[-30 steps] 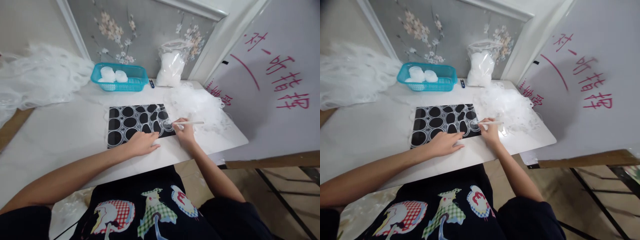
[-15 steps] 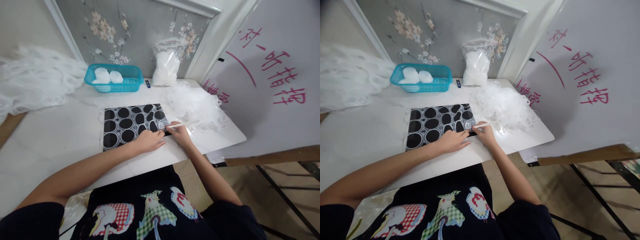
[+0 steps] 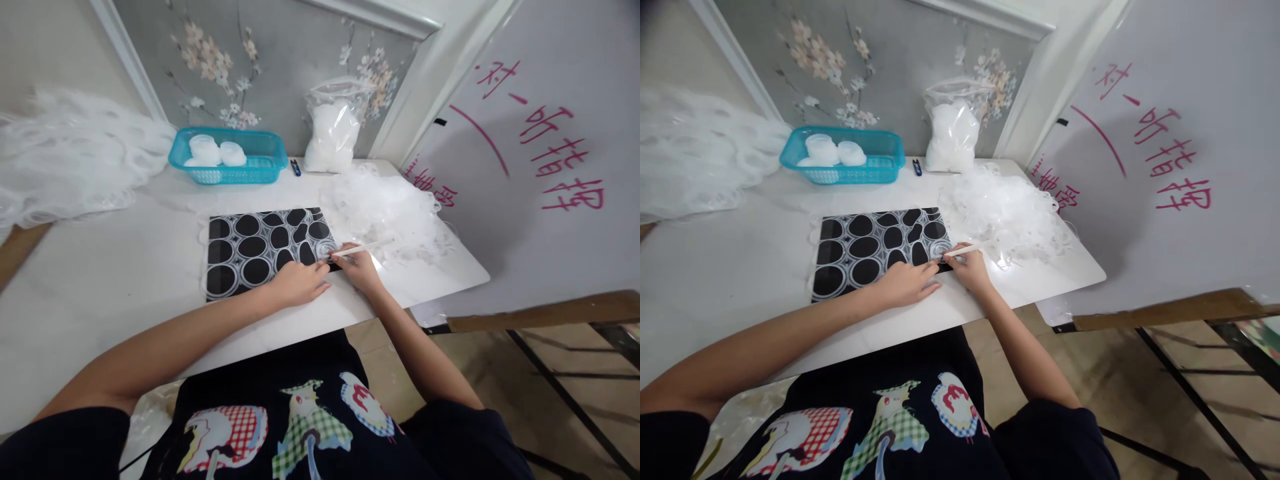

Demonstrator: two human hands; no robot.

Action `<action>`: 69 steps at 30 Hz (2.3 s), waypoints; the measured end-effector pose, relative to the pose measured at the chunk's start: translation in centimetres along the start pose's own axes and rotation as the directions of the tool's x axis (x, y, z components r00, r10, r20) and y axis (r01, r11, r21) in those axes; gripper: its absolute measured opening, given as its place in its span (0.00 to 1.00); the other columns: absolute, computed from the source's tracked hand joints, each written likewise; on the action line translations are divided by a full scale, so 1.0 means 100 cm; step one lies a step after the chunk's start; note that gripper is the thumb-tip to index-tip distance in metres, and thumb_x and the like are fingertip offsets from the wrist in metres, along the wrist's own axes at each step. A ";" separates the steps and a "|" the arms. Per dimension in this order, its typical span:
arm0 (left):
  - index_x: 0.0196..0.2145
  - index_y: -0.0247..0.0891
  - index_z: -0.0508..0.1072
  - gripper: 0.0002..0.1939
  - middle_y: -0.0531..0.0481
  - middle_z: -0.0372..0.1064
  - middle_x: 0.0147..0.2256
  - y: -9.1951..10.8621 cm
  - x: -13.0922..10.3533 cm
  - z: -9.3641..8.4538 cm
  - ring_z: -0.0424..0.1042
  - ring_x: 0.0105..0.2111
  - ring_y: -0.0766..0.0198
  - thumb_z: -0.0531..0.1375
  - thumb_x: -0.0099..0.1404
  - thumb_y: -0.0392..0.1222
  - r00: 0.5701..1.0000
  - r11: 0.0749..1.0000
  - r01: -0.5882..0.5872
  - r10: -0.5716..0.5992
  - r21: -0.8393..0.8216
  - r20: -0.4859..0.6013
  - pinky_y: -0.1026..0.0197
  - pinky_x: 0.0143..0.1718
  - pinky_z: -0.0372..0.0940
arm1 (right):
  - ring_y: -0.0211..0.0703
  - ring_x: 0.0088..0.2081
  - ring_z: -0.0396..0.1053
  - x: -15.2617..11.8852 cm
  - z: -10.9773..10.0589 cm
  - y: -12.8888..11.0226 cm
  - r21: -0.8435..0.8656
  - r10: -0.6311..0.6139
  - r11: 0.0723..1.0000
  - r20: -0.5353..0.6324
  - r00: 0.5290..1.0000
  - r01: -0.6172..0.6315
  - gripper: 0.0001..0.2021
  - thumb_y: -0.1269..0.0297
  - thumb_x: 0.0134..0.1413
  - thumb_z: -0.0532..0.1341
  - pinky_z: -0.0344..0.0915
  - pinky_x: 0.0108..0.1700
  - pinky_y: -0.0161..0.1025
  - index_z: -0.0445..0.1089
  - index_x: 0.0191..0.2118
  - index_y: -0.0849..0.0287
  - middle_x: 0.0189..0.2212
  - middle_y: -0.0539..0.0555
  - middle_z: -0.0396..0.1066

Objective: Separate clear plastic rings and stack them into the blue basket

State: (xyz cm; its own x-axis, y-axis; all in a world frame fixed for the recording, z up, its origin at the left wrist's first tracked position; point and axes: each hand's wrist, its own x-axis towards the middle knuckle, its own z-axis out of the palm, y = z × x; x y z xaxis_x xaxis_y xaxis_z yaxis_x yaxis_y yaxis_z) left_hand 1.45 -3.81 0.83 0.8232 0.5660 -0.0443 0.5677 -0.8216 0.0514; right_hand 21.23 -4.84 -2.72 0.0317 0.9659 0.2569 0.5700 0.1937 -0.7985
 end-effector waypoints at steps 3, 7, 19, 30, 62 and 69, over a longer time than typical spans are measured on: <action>0.55 0.36 0.66 0.22 0.39 0.62 0.60 0.000 0.000 0.000 0.77 0.39 0.53 0.48 0.72 0.51 1.000 1.000 0.003 -0.003 -0.013 -0.001 0.57 0.30 0.65 | 0.51 0.48 0.71 0.001 0.000 0.001 -0.013 -0.001 1.000 -0.004 1.000 0.001 0.07 0.62 0.53 0.63 0.62 0.55 0.48 0.78 0.32 0.55 0.35 0.55 0.79; 0.56 0.37 0.65 0.22 0.39 0.62 0.60 0.000 0.000 0.001 0.76 0.39 0.53 0.47 0.72 0.51 1.000 0.999 0.007 -0.006 -0.034 0.006 0.56 0.31 0.65 | 0.51 0.49 0.70 0.001 0.000 -0.001 -0.065 -0.018 0.998 -0.003 1.000 0.017 0.07 0.62 0.54 0.62 0.61 0.58 0.51 0.78 0.32 0.54 0.35 0.54 0.79; 0.55 0.36 0.66 0.23 0.42 0.68 0.56 -0.002 -0.004 -0.009 0.76 0.41 0.50 0.52 0.68 0.51 0.996 0.982 0.050 -0.036 -0.185 0.077 0.54 0.36 0.67 | 0.52 0.51 0.66 0.047 -0.027 -0.003 -0.684 -0.289 0.727 -0.226 0.930 0.060 0.10 0.70 0.55 0.55 0.46 0.61 0.60 0.74 0.34 0.55 0.33 0.54 0.76; 0.55 0.43 0.68 0.19 0.47 0.66 0.59 -0.036 -0.057 -0.022 0.77 0.41 0.57 0.50 0.71 0.50 0.999 0.988 0.041 -0.043 -0.150 -0.011 0.60 0.36 0.67 | 0.66 0.54 0.59 0.112 -0.116 0.000 -0.530 -0.036 0.773 -0.586 0.810 -0.349 0.10 0.65 0.46 0.62 0.56 0.54 0.64 0.75 0.34 0.65 0.47 0.69 0.71; 0.43 0.36 0.71 0.12 0.44 0.69 0.45 -0.210 -0.095 -0.022 0.70 0.44 0.57 0.57 0.66 0.45 0.520 0.567 0.736 -0.823 -0.371 -0.227 0.59 0.45 0.63 | 0.53 0.34 0.75 0.124 0.028 -0.010 0.082 0.262 0.963 -0.061 0.963 -0.257 0.09 0.62 0.36 0.68 0.67 0.40 0.45 0.76 0.25 0.62 0.24 0.55 0.77; 0.50 0.38 0.67 0.17 0.45 0.70 0.49 -0.157 -0.142 -0.018 0.73 0.44 0.56 0.57 0.68 0.49 0.681 0.743 0.633 -0.668 -0.218 -0.299 0.60 0.38 0.64 | 0.47 0.30 0.71 0.090 0.070 -0.055 -0.002 -0.009 1.000 0.123 0.992 0.009 0.09 0.60 0.48 0.64 0.65 0.34 0.42 0.77 0.30 0.60 0.26 0.55 0.76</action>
State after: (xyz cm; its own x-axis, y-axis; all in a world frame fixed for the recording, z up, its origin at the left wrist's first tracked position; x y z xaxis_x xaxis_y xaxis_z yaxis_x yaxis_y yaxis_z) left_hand -19.17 1.14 2.43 0.1839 0.9549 0.2333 0.9443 -0.2376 0.2279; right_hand 12.63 4.02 0.12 -0.0744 0.9779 0.1952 0.5721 0.2022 -0.7949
